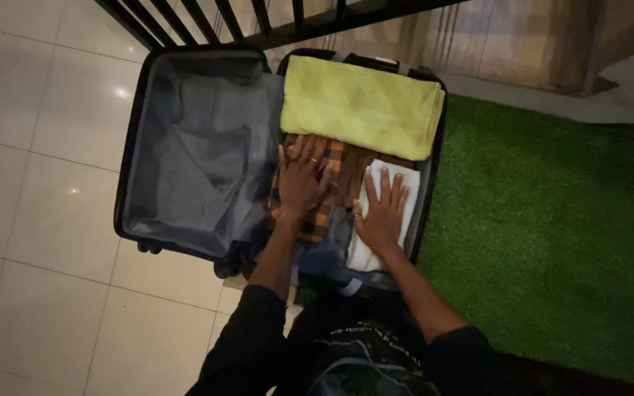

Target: The person folds a plaid shirt by bringing the sleeves and sides together and then folds a blue cloth.

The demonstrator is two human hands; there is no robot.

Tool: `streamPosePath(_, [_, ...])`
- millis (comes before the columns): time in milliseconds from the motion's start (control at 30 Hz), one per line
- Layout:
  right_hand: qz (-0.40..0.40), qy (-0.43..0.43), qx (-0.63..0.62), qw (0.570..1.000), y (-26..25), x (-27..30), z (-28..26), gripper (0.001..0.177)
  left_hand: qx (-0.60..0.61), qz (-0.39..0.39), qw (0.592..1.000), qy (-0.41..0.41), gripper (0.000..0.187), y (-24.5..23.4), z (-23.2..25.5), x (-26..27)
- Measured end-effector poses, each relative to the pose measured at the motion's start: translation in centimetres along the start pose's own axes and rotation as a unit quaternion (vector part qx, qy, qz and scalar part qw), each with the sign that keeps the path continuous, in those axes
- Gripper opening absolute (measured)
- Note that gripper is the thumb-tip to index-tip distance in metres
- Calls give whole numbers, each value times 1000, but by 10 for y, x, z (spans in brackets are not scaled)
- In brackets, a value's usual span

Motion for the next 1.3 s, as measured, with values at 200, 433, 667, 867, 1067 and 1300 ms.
streamPosePath(200, [11, -1, -3, 1000, 1, 1, 1, 73, -10, -16, 1000, -4, 58, -1, 0, 0])
streamPosePath(433, [-6, -2, -70, 998, 2, 8, 9, 74, -62, 85, 993, 59, 53, 1, 10, 9])
streamPosePath(667, [-4, 17, -97, 995, -15, 50, 27, 50, -6, 58, 998, 14, 49, -8, 68, 61])
streamPosePath(867, [95, 81, -38, 991, -45, 100, 26, 72, 239, -89, 967, -29, 32, -3, 130, 149])
streamPosePath(1067, [89, 210, -359, 905, -16, 115, 57, 71, 116, -108, 985, 62, 40, 19, 144, 190])
streamPosePath(1300, [167, 67, -417, 891, 24, 131, 79, 74, 93, -145, 984, 40, 46, 17, 146, 183])
Point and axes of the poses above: each hand's wrist, its own x-axis away from the middle knuckle, its own y-axis out of the palm, z = x × y, the point moved 3 cm from there along -x, towards the middle knuckle, and after that the axes turned 14 degrees about -y, right-handed, at the moved point
